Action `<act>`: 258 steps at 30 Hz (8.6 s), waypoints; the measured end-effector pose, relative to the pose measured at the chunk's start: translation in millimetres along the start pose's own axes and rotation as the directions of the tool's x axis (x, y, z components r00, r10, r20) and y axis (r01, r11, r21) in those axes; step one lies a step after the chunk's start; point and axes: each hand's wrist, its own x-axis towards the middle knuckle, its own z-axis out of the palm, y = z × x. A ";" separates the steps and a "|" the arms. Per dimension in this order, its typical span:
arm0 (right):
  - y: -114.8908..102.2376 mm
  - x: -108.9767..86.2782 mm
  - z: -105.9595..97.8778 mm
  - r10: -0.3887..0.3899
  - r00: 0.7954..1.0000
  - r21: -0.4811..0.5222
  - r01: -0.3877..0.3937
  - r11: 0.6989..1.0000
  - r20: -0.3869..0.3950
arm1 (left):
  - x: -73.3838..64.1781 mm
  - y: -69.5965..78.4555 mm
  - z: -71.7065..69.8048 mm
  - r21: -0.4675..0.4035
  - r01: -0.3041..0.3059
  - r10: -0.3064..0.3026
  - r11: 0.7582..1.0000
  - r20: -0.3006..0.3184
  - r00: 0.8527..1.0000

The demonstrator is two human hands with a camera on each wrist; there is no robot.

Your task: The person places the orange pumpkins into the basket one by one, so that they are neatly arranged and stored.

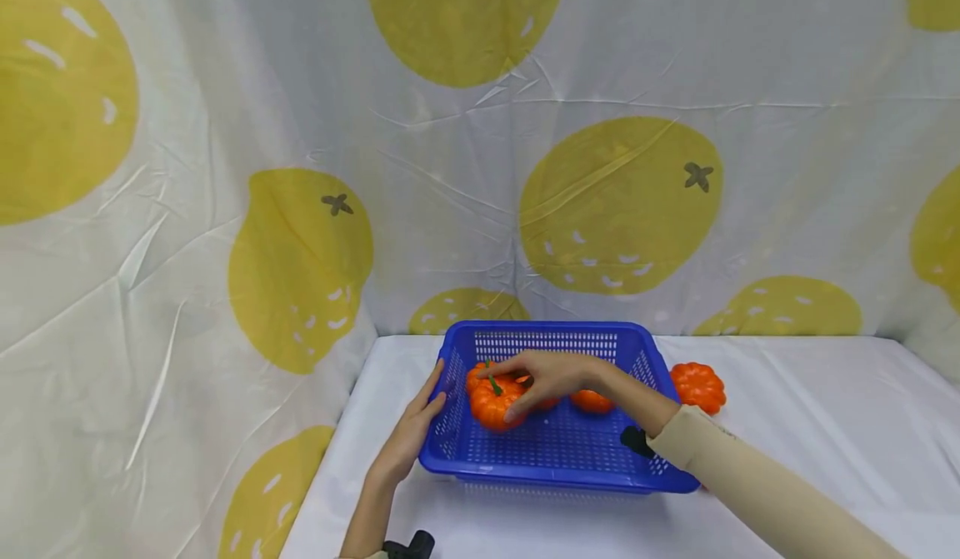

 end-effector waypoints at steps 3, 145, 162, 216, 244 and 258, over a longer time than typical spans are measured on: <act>2.9 8.2 5.3 0.015 1.000 -0.028 -0.014 1.000 0.009 | 0.2 0.6 -0.2 0.006 0.010 -0.010 1.000 -0.003 1.000; 107.4 -289.9 34.1 0.231 0.763 0.009 -0.284 0.959 -0.604 | -1.5 -0.2 -1.7 0.000 0.005 -0.005 1.000 0.019 1.000; 66.1 -247.1 -12.6 0.193 0.769 -0.084 -0.304 0.949 -0.610 | 0.1 -2.3 -1.8 0.010 0.014 -0.014 1.000 0.020 1.000; 32.8 -72.3 56.6 0.141 0.935 0.026 -0.140 0.990 -0.326 | 1.9 -1.9 -1.6 0.015 0.009 -0.009 1.000 0.014 1.000; 27.4 -147.5 27.3 0.117 0.891 -0.001 -0.131 0.991 -0.438 | 2.5 3.1 2.8 0.012 -0.004 0.004 1.000 0.016 1.000; 74.3 -235.5 26.6 0.214 0.673 -0.047 -0.347 0.937 -0.709 | 0.2 1.0 -1.3 0.005 0.006 -0.006 1.000 0.011 1.000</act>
